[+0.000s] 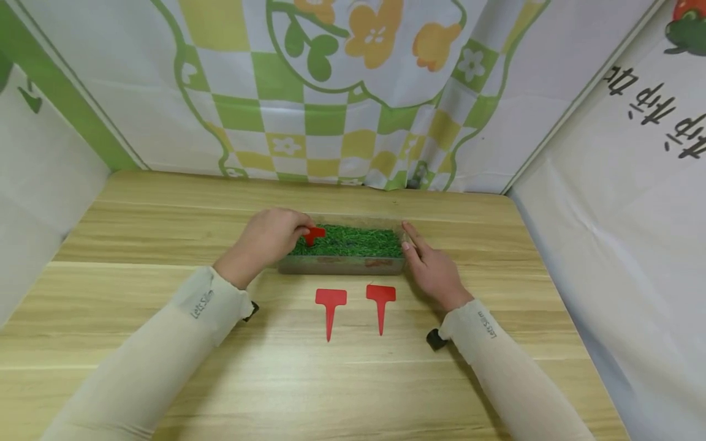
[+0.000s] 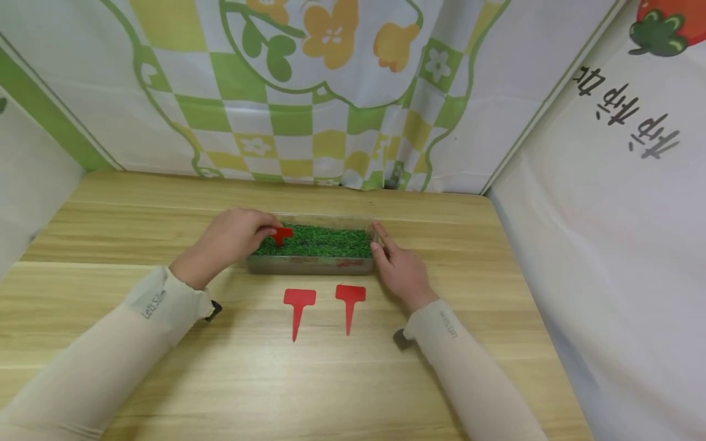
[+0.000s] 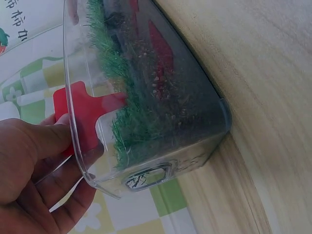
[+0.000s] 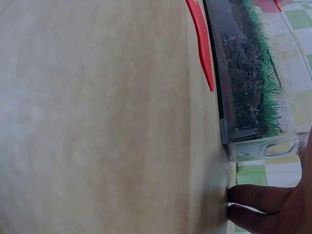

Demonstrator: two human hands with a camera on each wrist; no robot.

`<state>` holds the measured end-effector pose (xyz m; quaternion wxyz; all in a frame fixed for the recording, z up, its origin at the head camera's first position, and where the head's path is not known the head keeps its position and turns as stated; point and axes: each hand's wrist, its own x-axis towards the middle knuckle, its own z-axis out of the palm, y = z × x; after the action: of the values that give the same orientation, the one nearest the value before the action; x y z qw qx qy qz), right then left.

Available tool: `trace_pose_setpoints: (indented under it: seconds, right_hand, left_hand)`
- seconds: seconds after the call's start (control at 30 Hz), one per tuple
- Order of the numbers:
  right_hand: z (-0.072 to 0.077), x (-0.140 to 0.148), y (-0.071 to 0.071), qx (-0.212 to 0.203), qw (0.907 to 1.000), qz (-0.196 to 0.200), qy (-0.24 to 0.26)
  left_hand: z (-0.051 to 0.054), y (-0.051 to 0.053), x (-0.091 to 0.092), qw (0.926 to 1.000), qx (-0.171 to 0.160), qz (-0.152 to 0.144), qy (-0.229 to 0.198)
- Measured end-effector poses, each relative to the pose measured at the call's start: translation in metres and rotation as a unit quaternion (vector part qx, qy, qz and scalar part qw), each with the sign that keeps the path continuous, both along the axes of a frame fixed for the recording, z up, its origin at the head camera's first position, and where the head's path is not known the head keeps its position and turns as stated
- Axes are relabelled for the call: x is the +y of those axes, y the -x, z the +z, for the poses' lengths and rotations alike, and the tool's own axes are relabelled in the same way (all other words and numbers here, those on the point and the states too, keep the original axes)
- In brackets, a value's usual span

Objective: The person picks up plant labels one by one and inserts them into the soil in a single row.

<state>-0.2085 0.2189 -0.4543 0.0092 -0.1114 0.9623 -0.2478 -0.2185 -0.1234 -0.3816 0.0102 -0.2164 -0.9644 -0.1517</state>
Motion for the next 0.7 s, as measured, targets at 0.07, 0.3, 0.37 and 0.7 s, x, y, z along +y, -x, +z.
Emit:
trace_pose_setpoints:
  seconds: [0.07,0.3,0.37,0.7]
  right_hand:
    - [0.000,0.000,0.000,0.002,1.0000,-0.001,0.000]
    - [-0.003,-0.001,0.000,0.004,1.0000,0.000,-0.002]
    - [-0.004,-0.001,0.000,0.003,1.0000,0.001,-0.002]
    - [-0.002,0.000,0.000,0.005,1.0000,0.002,0.005]
  left_hand:
    - [0.000,0.000,0.000,1.0000,0.000,0.000,-0.002]
    - [-0.003,-0.003,0.000,1.0000,0.003,0.000,-0.003]
    - [-0.004,-0.005,0.001,1.0000,0.007,-0.001,-0.005]
    - [0.003,-0.024,0.008,0.9962,0.068,-0.019,-0.051]
